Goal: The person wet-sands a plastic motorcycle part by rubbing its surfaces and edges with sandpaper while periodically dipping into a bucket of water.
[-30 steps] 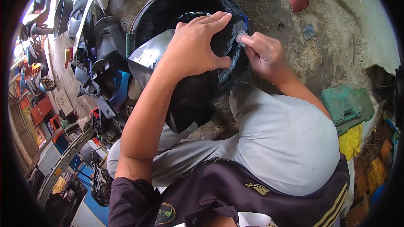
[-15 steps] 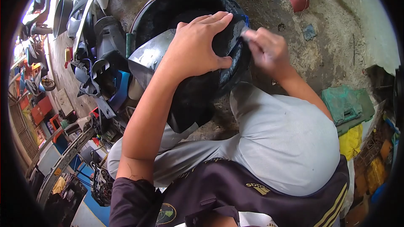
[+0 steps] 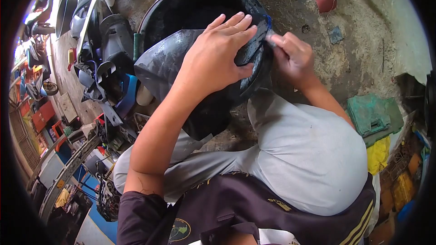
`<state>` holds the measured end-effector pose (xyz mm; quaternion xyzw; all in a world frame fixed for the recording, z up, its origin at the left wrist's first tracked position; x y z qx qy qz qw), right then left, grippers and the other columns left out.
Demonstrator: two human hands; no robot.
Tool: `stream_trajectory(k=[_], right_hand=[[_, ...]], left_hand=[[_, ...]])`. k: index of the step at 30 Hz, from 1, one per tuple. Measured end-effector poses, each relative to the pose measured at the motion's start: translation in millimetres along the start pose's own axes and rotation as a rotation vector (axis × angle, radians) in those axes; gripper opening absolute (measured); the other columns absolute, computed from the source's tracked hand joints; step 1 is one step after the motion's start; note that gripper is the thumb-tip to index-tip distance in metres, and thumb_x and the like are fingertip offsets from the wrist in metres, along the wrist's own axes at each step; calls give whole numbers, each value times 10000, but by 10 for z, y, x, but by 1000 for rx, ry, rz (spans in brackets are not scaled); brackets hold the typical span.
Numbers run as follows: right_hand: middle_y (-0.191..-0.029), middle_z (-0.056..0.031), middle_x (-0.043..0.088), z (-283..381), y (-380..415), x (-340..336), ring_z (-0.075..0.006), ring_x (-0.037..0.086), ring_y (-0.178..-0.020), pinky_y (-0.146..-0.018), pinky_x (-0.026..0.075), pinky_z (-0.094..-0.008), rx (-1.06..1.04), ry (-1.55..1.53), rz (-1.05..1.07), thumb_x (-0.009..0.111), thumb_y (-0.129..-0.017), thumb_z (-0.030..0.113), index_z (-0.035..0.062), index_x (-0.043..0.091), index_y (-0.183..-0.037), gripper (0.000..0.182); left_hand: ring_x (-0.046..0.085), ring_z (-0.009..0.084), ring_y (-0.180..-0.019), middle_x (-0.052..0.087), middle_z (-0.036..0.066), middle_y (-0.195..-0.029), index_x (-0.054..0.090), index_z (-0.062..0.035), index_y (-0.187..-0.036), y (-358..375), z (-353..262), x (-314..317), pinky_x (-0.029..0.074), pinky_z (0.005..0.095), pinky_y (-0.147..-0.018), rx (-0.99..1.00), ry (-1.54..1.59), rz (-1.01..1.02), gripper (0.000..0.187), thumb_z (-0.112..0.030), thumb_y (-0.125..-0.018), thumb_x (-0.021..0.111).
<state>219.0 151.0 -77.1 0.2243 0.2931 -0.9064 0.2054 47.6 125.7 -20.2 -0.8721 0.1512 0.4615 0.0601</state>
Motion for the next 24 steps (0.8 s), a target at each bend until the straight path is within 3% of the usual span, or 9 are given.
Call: stream_trajectory(k=[6,7,15,18,22,24], right_hand=[[-765,-113,590,118,-19,16,-289,605,-621,-575,489,-412,-88,-3,23,744,-919,-42,78,761,-1184,292],[-776,-113,602,8,-38,-11,-286,609,-623,-576,490,-408,35,8,17,742,-915,-53,74,760,-1179,293],[-792,-112,613,-67,-116,-49,-319,664,-660,-586,524,-427,58,-28,-84,757,-885,-52,87,747,-1160,308],[-847,-122,679,92,-26,17,-278,664,-674,-610,525,-386,-10,-32,29,731,-950,-60,49,741,-1171,246],[-845,-129,678,-77,-91,-37,-284,674,-679,-612,525,-373,73,-31,-59,744,-947,-52,54,742,-1167,244],[-864,-130,701,-5,-81,-10,-284,677,-678,-608,527,-372,19,-35,-33,746,-944,-59,55,743,-1160,244]], left_hand=[[567,353,-1473,644,199,-1528,722,-6,-1381,-26,17,-8,414,471,-1281,17,8,-5,742,-172,-681,906],[569,354,-1471,644,202,-1525,724,-3,-1378,-22,21,-10,415,469,-1281,16,18,-3,743,-172,-678,906],[567,358,-1471,645,219,-1514,724,19,-1370,-56,57,-26,414,460,-1282,19,63,13,747,-165,-669,904],[568,358,-1471,646,220,-1513,722,23,-1372,-54,66,-28,413,460,-1283,15,78,15,752,-161,-667,905],[566,356,-1474,645,231,-1509,723,23,-1373,-57,79,-26,408,461,-1285,11,104,13,753,-156,-664,905],[564,355,-1476,644,235,-1507,723,25,-1372,-63,91,-41,405,461,-1287,7,119,19,753,-154,-664,905]])
Point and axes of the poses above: each hand's wrist, its own y-axis away from the middle knuckle, its own x-axis out of the palm, z = x × y, the point moved 8 cm from there along -y, towards the middle knuckle
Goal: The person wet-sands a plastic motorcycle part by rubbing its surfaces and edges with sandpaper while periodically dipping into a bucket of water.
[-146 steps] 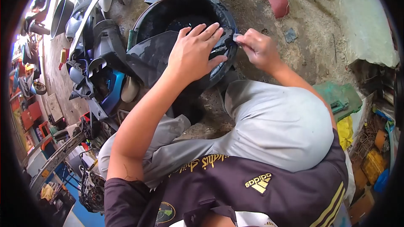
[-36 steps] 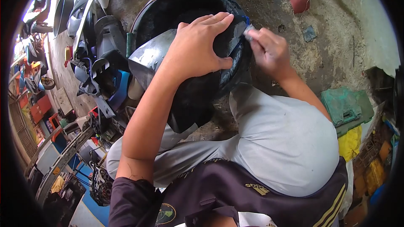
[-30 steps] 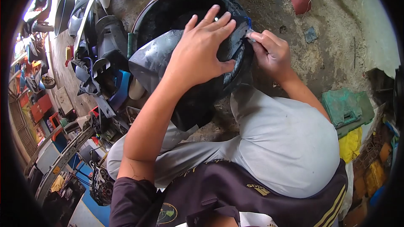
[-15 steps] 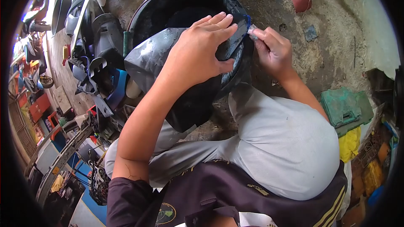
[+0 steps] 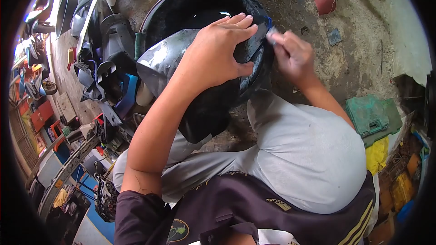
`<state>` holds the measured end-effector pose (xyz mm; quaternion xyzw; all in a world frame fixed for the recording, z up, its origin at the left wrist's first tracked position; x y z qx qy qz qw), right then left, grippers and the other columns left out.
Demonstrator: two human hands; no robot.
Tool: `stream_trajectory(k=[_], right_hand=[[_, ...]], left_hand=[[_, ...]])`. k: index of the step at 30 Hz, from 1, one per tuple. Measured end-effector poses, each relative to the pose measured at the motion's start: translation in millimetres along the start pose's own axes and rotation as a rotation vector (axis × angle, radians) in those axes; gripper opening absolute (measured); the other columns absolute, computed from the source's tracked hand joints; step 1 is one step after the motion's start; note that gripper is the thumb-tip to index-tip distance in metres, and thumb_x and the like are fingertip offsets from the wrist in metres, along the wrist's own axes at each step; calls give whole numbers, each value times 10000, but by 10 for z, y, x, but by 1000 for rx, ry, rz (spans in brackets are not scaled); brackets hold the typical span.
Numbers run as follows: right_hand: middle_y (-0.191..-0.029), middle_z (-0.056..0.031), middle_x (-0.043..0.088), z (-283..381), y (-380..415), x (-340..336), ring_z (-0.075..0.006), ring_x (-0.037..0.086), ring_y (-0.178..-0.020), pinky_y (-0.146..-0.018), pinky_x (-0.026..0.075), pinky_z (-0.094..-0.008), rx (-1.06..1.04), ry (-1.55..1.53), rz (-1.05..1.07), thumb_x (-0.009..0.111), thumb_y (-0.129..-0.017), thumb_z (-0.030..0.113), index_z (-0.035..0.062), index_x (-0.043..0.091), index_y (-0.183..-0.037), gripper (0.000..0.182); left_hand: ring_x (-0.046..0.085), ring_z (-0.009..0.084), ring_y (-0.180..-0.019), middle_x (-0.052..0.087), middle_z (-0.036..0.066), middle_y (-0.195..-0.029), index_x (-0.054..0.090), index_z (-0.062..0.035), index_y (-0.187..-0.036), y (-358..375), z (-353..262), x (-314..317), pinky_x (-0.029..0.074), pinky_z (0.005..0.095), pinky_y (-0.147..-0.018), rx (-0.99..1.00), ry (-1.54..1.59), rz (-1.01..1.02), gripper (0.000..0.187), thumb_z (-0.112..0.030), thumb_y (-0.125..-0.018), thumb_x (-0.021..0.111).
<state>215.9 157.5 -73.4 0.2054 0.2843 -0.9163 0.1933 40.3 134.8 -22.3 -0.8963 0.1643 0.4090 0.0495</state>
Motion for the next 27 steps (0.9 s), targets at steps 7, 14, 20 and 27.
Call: stream_trajectory(k=[7,14,20,27], right_hand=[[-823,-135,669,84,-36,11,-293,670,-667,-592,515,-397,-31,37,44,742,-937,-63,59,740,-1171,264],[-807,-93,649,39,-39,9,-308,685,-677,-595,543,-427,-73,41,-5,780,-867,-35,86,748,-1156,316],[-807,-112,652,-108,-48,-33,-286,660,-669,-599,512,-400,-36,41,-19,748,-892,-85,74,752,-1188,336],[-803,-112,646,-77,-78,-31,-291,657,-667,-597,515,-408,-53,50,-22,740,-883,-101,65,750,-1171,333]], left_hand=[[560,353,-1480,643,237,-1508,719,37,-1371,2,10,5,399,459,-1291,-1,6,3,757,-147,-661,905],[558,343,-1484,647,233,-1504,716,32,-1381,-8,13,-15,396,451,-1293,-13,19,6,765,-148,-661,905],[562,346,-1481,649,236,-1500,716,41,-1375,-16,16,-29,400,455,-1289,-23,47,16,761,-144,-661,903],[562,348,-1480,650,242,-1497,712,48,-1376,-19,17,-26,404,455,-1285,-9,38,15,768,-143,-656,902]])
Point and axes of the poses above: each hand's wrist, its own y-axis away from the middle knuckle, its own x-axis out of the palm, z = x × y, the point moved 8 cm from there along -y, towards the middle knuckle
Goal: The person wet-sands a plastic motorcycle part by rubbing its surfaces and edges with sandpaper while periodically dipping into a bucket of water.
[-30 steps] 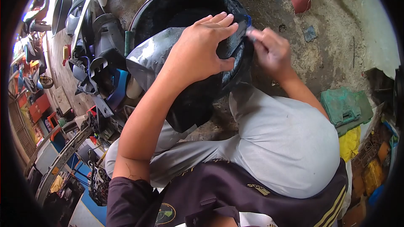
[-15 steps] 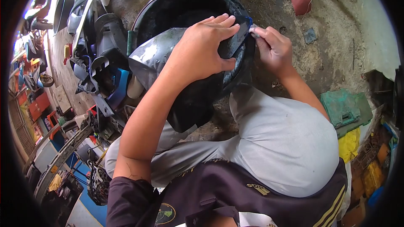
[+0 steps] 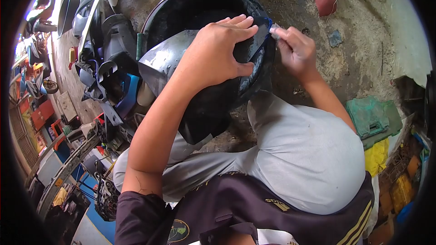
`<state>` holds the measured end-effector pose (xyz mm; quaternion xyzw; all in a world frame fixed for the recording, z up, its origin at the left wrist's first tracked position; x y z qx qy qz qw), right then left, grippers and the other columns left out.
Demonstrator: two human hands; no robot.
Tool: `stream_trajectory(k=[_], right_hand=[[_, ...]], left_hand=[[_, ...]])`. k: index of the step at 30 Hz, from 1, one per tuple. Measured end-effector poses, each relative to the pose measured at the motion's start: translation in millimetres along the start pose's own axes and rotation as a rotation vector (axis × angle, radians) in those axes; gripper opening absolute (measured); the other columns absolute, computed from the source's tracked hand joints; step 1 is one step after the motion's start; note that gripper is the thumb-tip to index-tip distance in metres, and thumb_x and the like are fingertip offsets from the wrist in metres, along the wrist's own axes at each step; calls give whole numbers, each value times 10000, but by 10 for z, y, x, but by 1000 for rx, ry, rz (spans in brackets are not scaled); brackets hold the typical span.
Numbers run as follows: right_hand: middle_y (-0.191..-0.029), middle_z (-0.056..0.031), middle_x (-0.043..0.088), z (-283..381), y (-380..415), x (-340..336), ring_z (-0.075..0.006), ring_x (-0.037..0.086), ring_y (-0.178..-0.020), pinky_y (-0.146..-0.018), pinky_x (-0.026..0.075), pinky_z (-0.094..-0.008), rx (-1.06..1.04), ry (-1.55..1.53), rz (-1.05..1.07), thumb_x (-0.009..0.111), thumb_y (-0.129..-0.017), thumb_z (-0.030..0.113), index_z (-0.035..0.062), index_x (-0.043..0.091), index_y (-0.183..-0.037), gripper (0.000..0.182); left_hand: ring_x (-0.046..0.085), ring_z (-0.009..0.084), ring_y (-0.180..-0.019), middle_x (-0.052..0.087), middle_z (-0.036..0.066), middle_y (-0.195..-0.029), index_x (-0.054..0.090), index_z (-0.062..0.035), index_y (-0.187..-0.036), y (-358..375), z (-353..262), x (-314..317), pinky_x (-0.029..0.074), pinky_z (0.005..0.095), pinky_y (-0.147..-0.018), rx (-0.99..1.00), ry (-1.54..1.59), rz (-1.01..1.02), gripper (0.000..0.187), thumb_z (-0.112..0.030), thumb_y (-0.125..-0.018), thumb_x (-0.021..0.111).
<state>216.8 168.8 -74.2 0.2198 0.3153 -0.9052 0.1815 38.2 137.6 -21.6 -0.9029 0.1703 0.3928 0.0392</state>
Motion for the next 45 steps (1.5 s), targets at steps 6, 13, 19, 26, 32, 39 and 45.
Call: stream_trajectory(k=[6,13,19,26,32,39,45], right_hand=[[-823,-123,675,65,-46,37,-304,668,-679,-605,523,-415,-47,-33,18,727,-904,-93,63,754,-1175,314],[-845,-122,683,185,61,73,-313,672,-675,-603,540,-419,-38,-37,102,726,-881,-77,91,753,-1178,342],[-823,-114,662,1,19,18,-314,688,-678,-588,546,-427,13,-12,-28,743,-880,-46,90,744,-1158,310],[-843,-99,687,124,27,50,-324,693,-695,-606,549,-433,-38,-49,17,747,-886,-47,92,745,-1176,321],[-895,-142,730,165,61,51,-309,708,-713,-642,553,-396,11,-43,95,711,-933,-83,65,756,-1182,293],[-905,-148,742,-8,62,25,-312,726,-735,-655,565,-392,53,-58,-35,708,-943,-85,53,748,-1172,270],[-874,-136,721,135,59,43,-315,703,-704,-631,546,-403,3,-65,43,724,-930,-75,60,754,-1182,287]], left_hand=[[568,346,-1476,651,243,-1494,711,47,-1379,-4,-11,-4,404,450,-1286,-17,0,5,770,-139,-656,901],[574,345,-1471,658,241,-1486,717,47,-1369,2,-10,2,411,448,-1282,-12,-5,-4,757,-135,-657,900],[574,346,-1470,658,239,-1486,717,42,-1372,-4,-2,-13,416,448,-1278,-12,10,1,763,-132,-654,908],[567,354,-1475,655,238,-1493,717,40,-1374,0,-10,-12,408,448,-1282,-21,20,5,770,-123,-648,914],[571,361,-1472,653,242,-1495,721,37,-1373,-6,-31,-20,404,443,-1285,-33,15,10,770,-120,-645,918],[571,360,-1472,651,239,-1500,720,31,-1377,0,-27,-20,410,440,-1280,-39,11,10,767,-127,-652,916],[573,352,-1472,654,233,-1498,720,35,-1374,3,-21,-10,413,439,-1279,-34,-1,10,768,-128,-648,914]])
Point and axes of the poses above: each hand's wrist, its own y-axis away from the middle knuckle, its own x-axis out of the palm, z = x × y, the point moved 8 cm from there along -y, towards the middle knuckle
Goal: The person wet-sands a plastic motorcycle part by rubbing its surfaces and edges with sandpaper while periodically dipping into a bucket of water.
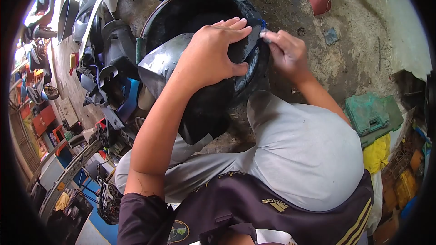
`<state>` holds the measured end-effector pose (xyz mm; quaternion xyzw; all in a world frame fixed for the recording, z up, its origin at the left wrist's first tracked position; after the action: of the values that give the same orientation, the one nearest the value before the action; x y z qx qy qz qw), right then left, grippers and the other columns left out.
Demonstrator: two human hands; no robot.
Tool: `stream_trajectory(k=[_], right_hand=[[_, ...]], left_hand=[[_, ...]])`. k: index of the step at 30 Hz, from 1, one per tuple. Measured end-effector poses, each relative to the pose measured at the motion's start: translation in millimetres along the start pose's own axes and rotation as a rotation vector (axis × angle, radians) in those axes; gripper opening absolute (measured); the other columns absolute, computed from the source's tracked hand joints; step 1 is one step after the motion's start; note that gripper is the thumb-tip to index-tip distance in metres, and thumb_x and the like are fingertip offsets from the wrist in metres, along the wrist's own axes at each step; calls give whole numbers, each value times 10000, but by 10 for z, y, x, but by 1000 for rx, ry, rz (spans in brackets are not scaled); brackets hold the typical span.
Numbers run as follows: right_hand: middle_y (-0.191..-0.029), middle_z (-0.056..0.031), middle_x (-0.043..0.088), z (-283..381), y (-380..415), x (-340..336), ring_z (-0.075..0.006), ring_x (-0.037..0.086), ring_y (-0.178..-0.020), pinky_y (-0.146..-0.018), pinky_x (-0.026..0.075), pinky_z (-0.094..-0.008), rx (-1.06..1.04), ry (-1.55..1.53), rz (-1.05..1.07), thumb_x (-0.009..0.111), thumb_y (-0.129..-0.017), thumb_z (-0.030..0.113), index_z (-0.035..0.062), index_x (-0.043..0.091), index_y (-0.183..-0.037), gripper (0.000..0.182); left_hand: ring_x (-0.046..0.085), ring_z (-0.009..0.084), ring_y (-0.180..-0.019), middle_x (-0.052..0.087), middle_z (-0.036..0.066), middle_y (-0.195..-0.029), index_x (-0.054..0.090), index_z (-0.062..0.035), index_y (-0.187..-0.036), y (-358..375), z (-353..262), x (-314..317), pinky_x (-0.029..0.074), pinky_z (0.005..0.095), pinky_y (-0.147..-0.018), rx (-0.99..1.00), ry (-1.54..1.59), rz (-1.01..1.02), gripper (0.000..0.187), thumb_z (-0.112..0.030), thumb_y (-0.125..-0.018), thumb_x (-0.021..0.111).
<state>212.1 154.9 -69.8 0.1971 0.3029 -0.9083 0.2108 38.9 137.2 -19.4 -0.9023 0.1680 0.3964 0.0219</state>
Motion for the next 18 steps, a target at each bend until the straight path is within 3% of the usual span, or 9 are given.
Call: stream_trajectory(k=[6,11,18], right_hand=[[-912,-113,756,-4,4,-14,-311,745,-759,-635,581,-408,18,49,5,758,-931,7,112,763,-1153,245],[-889,-147,755,-29,166,43,-338,751,-744,-642,585,-435,43,99,35,771,-939,38,39,676,-1045,142],[-935,-170,782,6,102,34,-362,774,-793,-671,602,-433,113,109,-33,748,-980,43,27,684,-1055,100]], left_hand=[[582,349,-1463,657,221,-1498,724,33,-1365,-3,2,12,422,439,-1274,16,-24,-8,755,-143,-655,910],[577,342,-1469,665,202,-1502,731,3,-1363,71,-85,106,423,461,-1270,6,-135,-86,710,-150,-689,893],[565,323,-1484,667,182,-1508,725,-32,-1379,145,-200,232,406,477,-1265,-18,-278,-181,664,-199,-764,908]])
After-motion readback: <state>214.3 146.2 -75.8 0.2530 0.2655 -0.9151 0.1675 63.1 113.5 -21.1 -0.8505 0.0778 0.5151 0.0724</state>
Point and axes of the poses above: each hand's wrist, its own y-axis away from the middle knuckle, its own x-axis out of the palm, z = x × y, the point moved 8 cm from there along -y, towards the middle knuckle
